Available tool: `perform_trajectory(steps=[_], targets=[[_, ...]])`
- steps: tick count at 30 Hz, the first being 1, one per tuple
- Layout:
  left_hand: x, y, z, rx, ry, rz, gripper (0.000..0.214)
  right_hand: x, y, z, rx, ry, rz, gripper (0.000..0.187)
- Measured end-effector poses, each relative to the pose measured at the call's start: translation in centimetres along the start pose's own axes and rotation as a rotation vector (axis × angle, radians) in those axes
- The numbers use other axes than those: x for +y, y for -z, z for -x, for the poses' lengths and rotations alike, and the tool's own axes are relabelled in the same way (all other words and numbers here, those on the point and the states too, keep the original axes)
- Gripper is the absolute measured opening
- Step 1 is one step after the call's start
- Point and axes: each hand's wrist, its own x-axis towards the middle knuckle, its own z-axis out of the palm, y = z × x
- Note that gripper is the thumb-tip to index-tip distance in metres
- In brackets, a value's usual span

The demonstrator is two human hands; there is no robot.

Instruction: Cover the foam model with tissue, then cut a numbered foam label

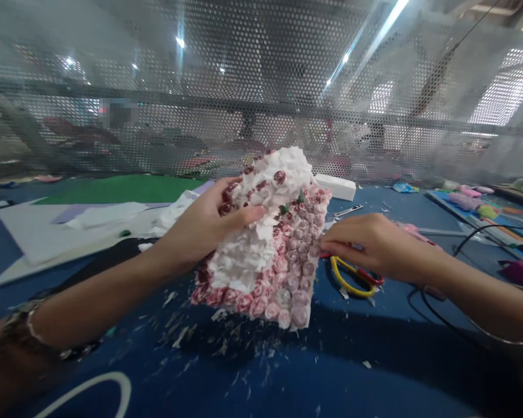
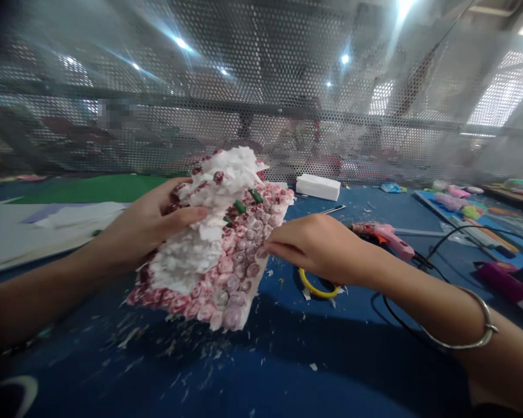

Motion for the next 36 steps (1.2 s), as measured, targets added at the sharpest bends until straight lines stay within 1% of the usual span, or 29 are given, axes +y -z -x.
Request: perform_trajectory(steps=[2, 4, 6, 7, 9, 11, 12, 13, 14, 17, 19, 22, 25, 28, 31, 33, 36], targets=[[0.0, -0.3, -0.1, -0.036, 0.081, 0.129, 0.061, 0.5, 0.3, 0.0, 0.012, -0.031, 0.0, 0.03], [0.1, -0.4, -0.2, -0.071, 0.152, 0.234, 0.055, 0.9, 0.4, 0.0, 0.027, -0.079, -0.006, 0.037], [0.0, -0.5, -0.3, -0.088, 0.209, 0.302, 0.051, 1.2, 0.4, 0.0, 0.098, -0.15, -0.051, 0.044], [-0.1, -0.5, -0.3, -0.094, 0.221, 0.318, 0.05, 1.2, 0.3, 0.0, 0.168, -0.184, -0.078, 0.047], [-0.4, -0.5, -0.3, -0.12, 0.199, 0.298, 0.049, 1.2, 0.2, -0.1, 0.356, -0.249, -0.107, 0.045], [-0.8, -0.6, -0.2, -0.164, 0.15, 0.225, 0.053, 1.1, 0.0, -0.1, 0.507, -0.277, -0.102, 0.036], [-1.0, -0.6, -0.2, -0.178, 0.125, 0.176, 0.057, 1.1, 0.0, -0.2, 0.542, -0.275, -0.093, 0.03], [-1.1, -0.6, -0.1, -0.191, 0.112, 0.122, 0.062, 1.1, -0.1, -0.2, 0.543, -0.266, -0.076, 0.025], [-1.2, -0.7, 0.0, -0.203, 0.112, 0.068, 0.066, 1.1, -0.1, -0.2, 0.519, -0.248, -0.05, 0.021], [-1.0, -1.0, 0.6, -0.236, 0.12, -0.014, 0.075, 1.1, -0.3, -0.3, 0.413, -0.182, 0.048, 0.015], [-0.6, -1.2, 1.0, -0.252, 0.11, -0.003, 0.073, 1.1, -0.3, -0.3, 0.393, -0.148, 0.09, 0.015], [-0.2, -1.3, 1.2, -0.27, 0.095, 0.008, 0.07, 1.0, -0.3, -0.2, 0.416, -0.11, 0.128, 0.019], [-0.3, -1.3, 1.1, -0.306, 0.122, 0.042, 0.075, 0.8, -0.2, 0.0, 0.394, -0.043, 0.152, 0.02], [-0.5, -1.4, 0.8, -0.323, 0.163, 0.124, 0.071, 0.7, -0.1, 0.1, 0.363, -0.002, 0.148, 0.02], [-1.0, -1.3, 0.4, -0.359, 0.195, 0.175, 0.064, 0.6, 0.1, 0.1, 0.357, -0.038, 0.083, 0.019], [-1.6, -1.1, -0.1, -0.389, 0.188, 0.172, 0.063, 0.5, 0.3, 0.0, 0.362, -0.109, -0.007, 0.019], [-2.4, -0.7, -0.8, -0.395, 0.164, 0.148, 0.065, 0.5, 0.5, -0.1, 0.398, -0.219, -0.164, 0.021]])
